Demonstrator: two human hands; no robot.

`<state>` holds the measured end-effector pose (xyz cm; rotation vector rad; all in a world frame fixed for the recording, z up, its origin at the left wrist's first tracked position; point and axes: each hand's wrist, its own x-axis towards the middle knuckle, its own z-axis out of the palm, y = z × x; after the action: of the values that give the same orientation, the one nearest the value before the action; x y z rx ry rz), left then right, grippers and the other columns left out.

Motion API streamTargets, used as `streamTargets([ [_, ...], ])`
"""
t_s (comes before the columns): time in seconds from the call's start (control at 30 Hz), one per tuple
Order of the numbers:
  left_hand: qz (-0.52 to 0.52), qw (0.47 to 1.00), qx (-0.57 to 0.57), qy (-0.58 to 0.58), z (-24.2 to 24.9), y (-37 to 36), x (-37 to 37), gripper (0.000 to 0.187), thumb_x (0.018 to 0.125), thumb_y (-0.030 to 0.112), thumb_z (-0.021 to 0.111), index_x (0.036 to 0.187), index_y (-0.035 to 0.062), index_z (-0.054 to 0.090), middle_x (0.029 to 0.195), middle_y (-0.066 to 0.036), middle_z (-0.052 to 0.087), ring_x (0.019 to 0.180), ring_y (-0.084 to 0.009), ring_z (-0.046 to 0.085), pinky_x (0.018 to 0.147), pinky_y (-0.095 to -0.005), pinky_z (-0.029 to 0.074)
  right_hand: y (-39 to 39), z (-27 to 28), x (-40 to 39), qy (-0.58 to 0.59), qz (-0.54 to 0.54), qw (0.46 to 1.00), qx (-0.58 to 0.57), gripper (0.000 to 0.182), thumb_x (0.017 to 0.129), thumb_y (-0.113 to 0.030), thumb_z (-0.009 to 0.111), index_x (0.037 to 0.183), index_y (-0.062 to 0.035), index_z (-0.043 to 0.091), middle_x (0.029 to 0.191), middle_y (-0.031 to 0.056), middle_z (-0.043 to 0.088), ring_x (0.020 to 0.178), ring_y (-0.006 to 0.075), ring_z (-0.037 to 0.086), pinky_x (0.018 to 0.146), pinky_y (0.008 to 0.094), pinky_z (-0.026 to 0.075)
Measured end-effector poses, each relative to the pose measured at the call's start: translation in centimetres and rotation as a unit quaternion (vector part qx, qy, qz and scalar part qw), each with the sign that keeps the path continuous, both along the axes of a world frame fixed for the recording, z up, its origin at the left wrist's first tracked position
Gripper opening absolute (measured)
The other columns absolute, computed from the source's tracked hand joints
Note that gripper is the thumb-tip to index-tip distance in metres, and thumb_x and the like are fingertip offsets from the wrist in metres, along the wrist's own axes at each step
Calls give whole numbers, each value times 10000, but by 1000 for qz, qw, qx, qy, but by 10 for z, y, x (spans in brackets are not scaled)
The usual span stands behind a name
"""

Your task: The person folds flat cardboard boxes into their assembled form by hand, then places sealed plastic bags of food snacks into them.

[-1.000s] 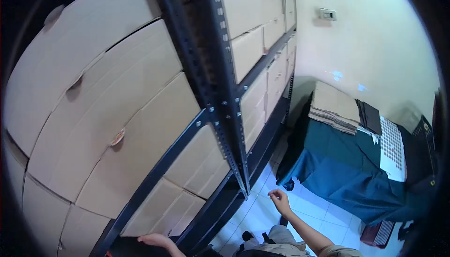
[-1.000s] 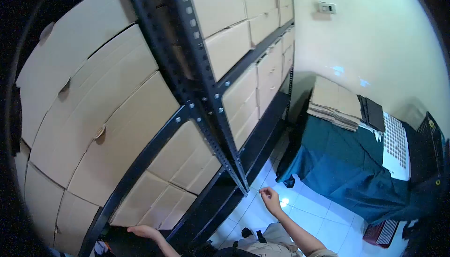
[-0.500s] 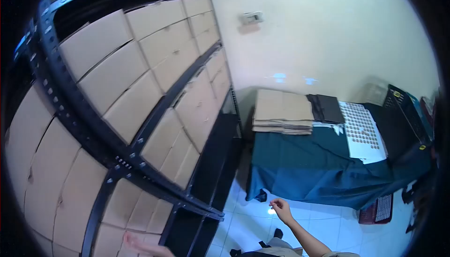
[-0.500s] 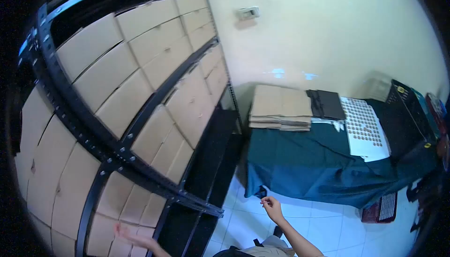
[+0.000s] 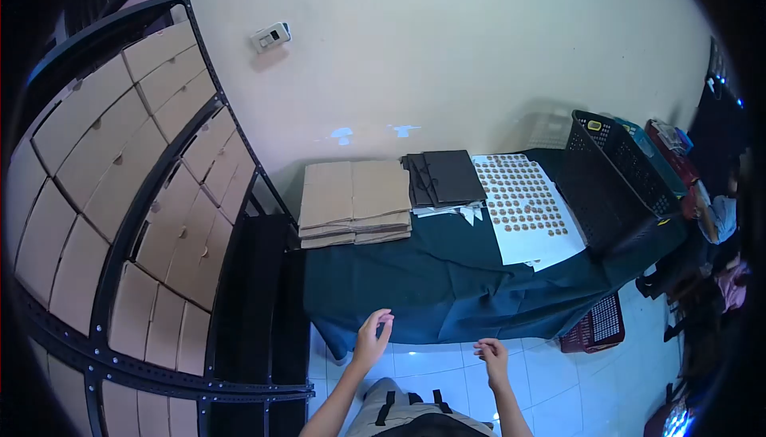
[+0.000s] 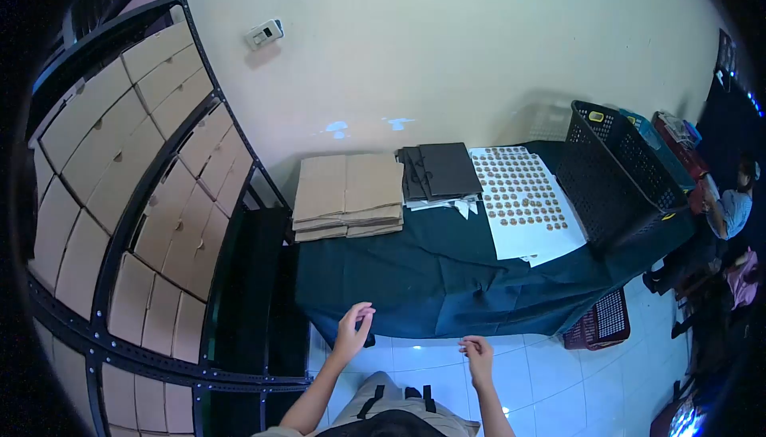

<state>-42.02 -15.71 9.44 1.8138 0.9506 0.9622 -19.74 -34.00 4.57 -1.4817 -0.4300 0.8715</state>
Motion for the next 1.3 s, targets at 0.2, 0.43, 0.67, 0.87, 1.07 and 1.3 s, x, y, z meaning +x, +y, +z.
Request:
streamTargets([
  [0.2,-17,978,157,134,-31,119,54,243,773,117,577,994,33,523,957,-136,577,914,-295,556,789,-381,440,-13,-18,64,64,-153,986,-18,115,844,-116,505,926,-57,561,823,54,607,678,108,557,586,205,425],
  [0.43,141,927,149,315,-73,283,64,363,779,99,509,1128,10,470,1109,-195,513,1051,-350,479,870,-438,396,40,11,95,79,-194,978,-1,116,851,-86,479,927,-52,559,826,62,611,667,98,551,573,203,418],
  [0.67,230,898,154,342,-114,353,59,429,747,34,488,1175,17,462,1268,-169,402,1191,-318,365,972,-482,285,98,5,145,61,-183,981,-25,135,855,-115,497,948,-44,565,831,57,616,683,95,566,587,206,439],
  [0.87,122,910,199,342,-111,393,25,425,726,103,609,1140,75,516,1187,-131,484,1118,-318,428,926,-437,347,160,20,175,30,-168,985,-22,142,869,-102,481,957,-27,565,842,66,619,689,98,572,605,205,449],
  [1.07,10,901,215,377,-70,411,17,354,695,168,656,1019,35,596,1045,-143,579,942,-329,532,820,-403,422,180,7,182,51,-154,986,-29,143,869,-100,475,954,-27,565,833,62,617,673,95,560,599,206,437],
  [1.3,52,903,232,357,-9,396,47,227,875,185,472,922,11,610,828,-199,599,790,-363,568,701,-429,442,215,6,205,59,-91,994,-33,155,855,-85,465,949,-7,563,844,69,620,680,87,554,611,200,437],
])
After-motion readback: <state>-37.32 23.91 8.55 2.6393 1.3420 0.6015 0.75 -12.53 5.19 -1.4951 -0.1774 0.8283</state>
